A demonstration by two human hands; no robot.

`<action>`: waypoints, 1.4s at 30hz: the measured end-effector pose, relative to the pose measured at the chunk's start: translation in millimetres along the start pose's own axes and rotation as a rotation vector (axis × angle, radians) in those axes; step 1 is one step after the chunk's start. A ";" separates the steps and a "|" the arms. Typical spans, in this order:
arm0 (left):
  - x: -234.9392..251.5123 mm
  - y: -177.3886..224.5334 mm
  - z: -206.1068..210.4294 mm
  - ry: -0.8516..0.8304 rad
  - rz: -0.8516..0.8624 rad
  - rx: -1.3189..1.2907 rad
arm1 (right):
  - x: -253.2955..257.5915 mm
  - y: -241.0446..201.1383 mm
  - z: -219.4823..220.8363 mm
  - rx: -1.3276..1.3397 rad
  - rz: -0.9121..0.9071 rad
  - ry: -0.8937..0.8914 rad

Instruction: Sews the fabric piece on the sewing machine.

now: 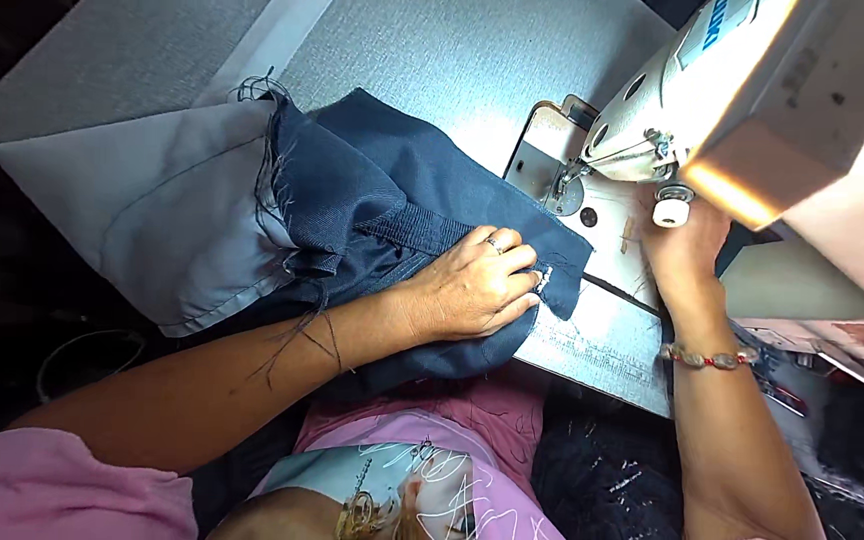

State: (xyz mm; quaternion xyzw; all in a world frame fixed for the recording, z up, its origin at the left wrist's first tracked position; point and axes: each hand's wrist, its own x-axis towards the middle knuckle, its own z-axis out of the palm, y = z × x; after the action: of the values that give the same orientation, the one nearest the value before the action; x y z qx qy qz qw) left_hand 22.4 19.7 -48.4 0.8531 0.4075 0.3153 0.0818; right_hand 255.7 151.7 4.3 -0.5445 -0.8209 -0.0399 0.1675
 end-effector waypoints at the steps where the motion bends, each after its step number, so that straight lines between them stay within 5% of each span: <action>1: -0.4 1.1 0.3 0.011 0.000 0.026 | -10.6 -7.2 -10.2 0.037 -0.027 -0.042; 7: -0.7 2.3 0.1 0.085 -0.033 0.087 | -15.9 -43.7 -10.6 0.332 0.034 -0.488; 12: 3.6 1.1 -3.6 0.042 -0.074 0.083 | -1.1 -53.3 -12.7 0.396 0.039 -0.646; 20: 21.6 -13.4 -2.6 0.075 -0.058 0.141 | -48.0 -60.2 -40.3 0.253 -0.475 -0.270; 42: 67.8 -68.6 3.2 0.093 -0.006 0.075 | -19.7 -41.7 20.7 0.301 -0.298 -0.001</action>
State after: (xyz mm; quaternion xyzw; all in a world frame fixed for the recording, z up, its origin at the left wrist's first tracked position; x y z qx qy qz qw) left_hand 12.0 115.7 -46.1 0.8388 0.4250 0.3386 0.0319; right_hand 220.0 122.6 -16.5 -0.3859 -0.8892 0.0589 0.2386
